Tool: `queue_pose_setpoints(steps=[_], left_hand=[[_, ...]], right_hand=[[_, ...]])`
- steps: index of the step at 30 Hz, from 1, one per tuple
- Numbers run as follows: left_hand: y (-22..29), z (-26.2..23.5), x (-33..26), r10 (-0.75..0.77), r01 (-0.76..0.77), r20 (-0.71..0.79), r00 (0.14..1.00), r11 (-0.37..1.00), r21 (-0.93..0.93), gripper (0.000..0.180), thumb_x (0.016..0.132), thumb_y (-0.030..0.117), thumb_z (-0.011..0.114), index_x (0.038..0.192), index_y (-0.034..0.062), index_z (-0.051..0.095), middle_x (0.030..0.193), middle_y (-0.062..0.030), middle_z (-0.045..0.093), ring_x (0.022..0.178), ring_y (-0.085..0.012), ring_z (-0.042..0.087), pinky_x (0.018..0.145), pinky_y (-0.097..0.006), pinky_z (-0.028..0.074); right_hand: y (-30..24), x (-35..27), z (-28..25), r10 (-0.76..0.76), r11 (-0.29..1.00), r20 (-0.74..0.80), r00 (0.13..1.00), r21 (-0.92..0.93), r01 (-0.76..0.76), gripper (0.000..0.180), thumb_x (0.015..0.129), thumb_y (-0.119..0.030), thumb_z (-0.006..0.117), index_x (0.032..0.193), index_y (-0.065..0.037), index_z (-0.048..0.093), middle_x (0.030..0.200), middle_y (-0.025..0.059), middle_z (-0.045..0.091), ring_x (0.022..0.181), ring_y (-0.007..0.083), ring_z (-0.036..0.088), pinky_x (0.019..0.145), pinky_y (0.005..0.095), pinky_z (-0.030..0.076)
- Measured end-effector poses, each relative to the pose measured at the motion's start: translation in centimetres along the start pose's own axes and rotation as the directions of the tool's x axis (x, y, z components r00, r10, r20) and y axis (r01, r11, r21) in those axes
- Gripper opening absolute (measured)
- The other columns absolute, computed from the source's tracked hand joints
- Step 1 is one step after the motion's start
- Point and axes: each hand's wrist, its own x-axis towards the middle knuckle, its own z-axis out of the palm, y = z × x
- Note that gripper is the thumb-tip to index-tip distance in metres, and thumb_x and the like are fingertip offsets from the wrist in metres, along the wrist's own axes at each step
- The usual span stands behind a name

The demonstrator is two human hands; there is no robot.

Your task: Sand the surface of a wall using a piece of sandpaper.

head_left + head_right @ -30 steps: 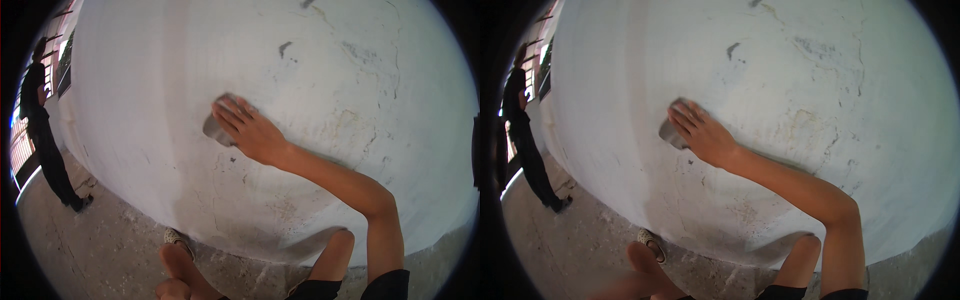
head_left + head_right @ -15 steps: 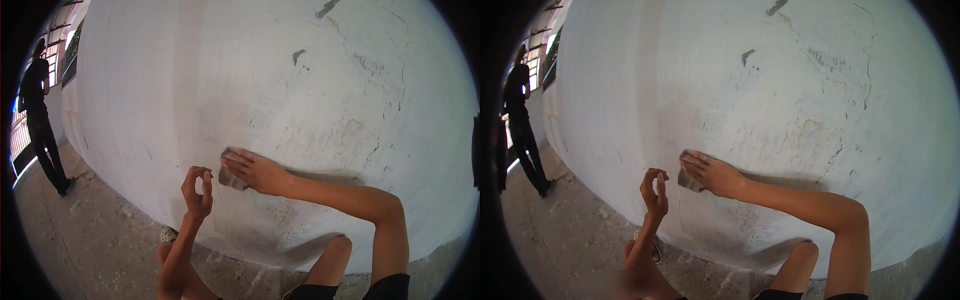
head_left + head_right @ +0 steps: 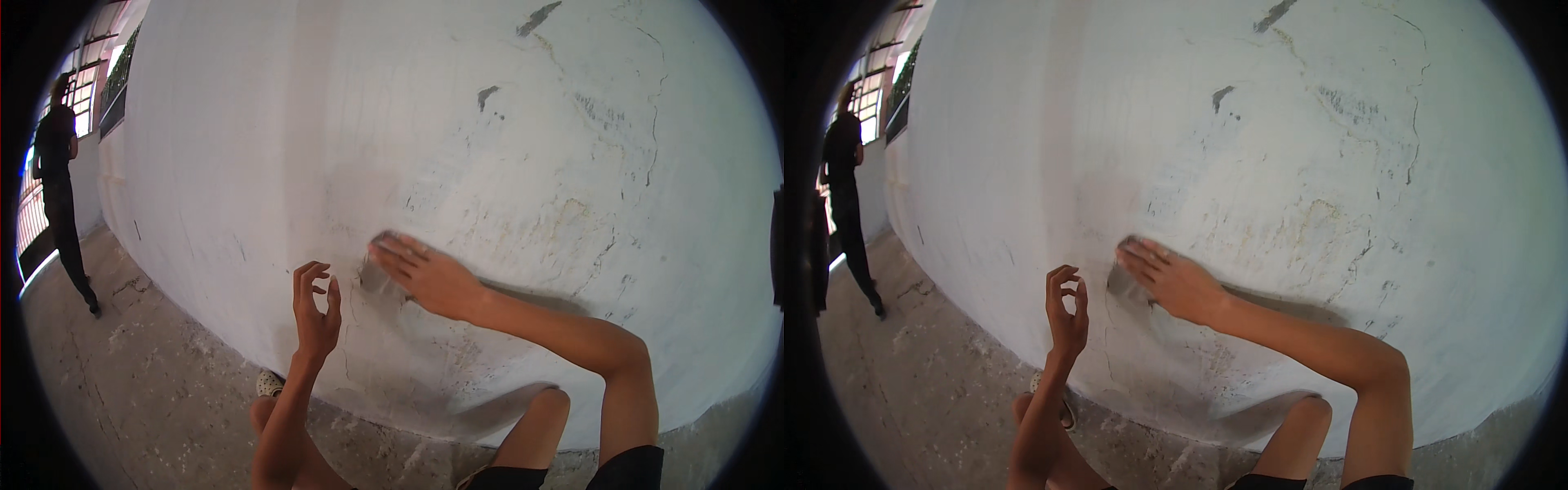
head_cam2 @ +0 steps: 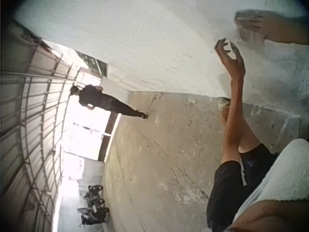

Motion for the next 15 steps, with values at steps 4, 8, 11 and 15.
queue_pose_setpoints(steps=[4, 8, 11, 15], left_hand=[[0.2, -0.1, -0.2, 0.006, -0.006, 0.025, 1.0, 1.0, 0.021, 0.028, 0.095, 0.001, 0.062, 0.123, 0.0023, 0.058, 0.125, -0.0154, 0.056, 0.102, -0.0252, 0.062, 0.077, -0.035, 0.05], [0.6, 0.4, -0.3, 0.036, -0.037, 0.039, 0.999, 0.999, 0.035, 0.033, 0.095, 0.002, 0.062, 0.127, 0.0031, 0.055, 0.127, -0.0162, 0.055, 0.103, -0.0253, 0.061, 0.078, -0.036, 0.05], [0.3, 0.1, -0.5, 0.037, -0.039, 0.048, 0.998, 0.998, 0.046, 0.037, 0.095, 0.002, 0.062, 0.13, 0.0035, 0.053, 0.128, -0.0166, 0.054, 0.103, -0.0254, 0.061, 0.078, -0.036, 0.05], [0.8, 0.4, -0.6, 0.001, -0.004, 0.066, 0.998, 0.999, 0.043, 0.036, 0.095, 0.004, 0.063, 0.13, 0.0034, 0.053, 0.129, -0.0165, 0.053, 0.103, -0.026, 0.062, 0.078, -0.037, 0.052]], right_hand=[[2.5, 1.3, -3.5, 0.312, 0.939, -0.031, 0.95, 0.163, -0.303, 0.086, 0.088, -0.032, 0.066, 0.155, 0.006, 0.028, 0.164, 0.0151, 0.028, 0.153, 0.0306, 0.021, 0.127, 0.0453, 0.015], [-1.0, -0.1, -1.5, 0.308, 0.946, 0.019, 0.951, 0.094, -0.309, 0.08, 0.092, -0.029, 0.06, 0.156, 0.005, 0.028, 0.166, 0.0143, 0.024, 0.154, 0.0306, 0.02, 0.127, 0.0455, 0.016], [-1.3, -0.9, -0.7, 0.142, 0.989, 0.072, 0.987, -0.043, -0.139, 0.078, 0.095, -0.035, 0.055, 0.157, 0.004, 0.027, 0.168, 0.0123, 0.02, 0.154, 0.0298, 0.021, 0.127, 0.0449, 0.016], [2.0, 0.9, -2.5, 0.215, 0.975, 0.038, 0.976, 0.04, -0.217, 0.077, 0.097, -0.036, 0.055, 0.157, 0.002, 0.027, 0.167, 0.0115, 0.024, 0.154, 0.0285, 0.022, 0.127, 0.044, 0.014]])
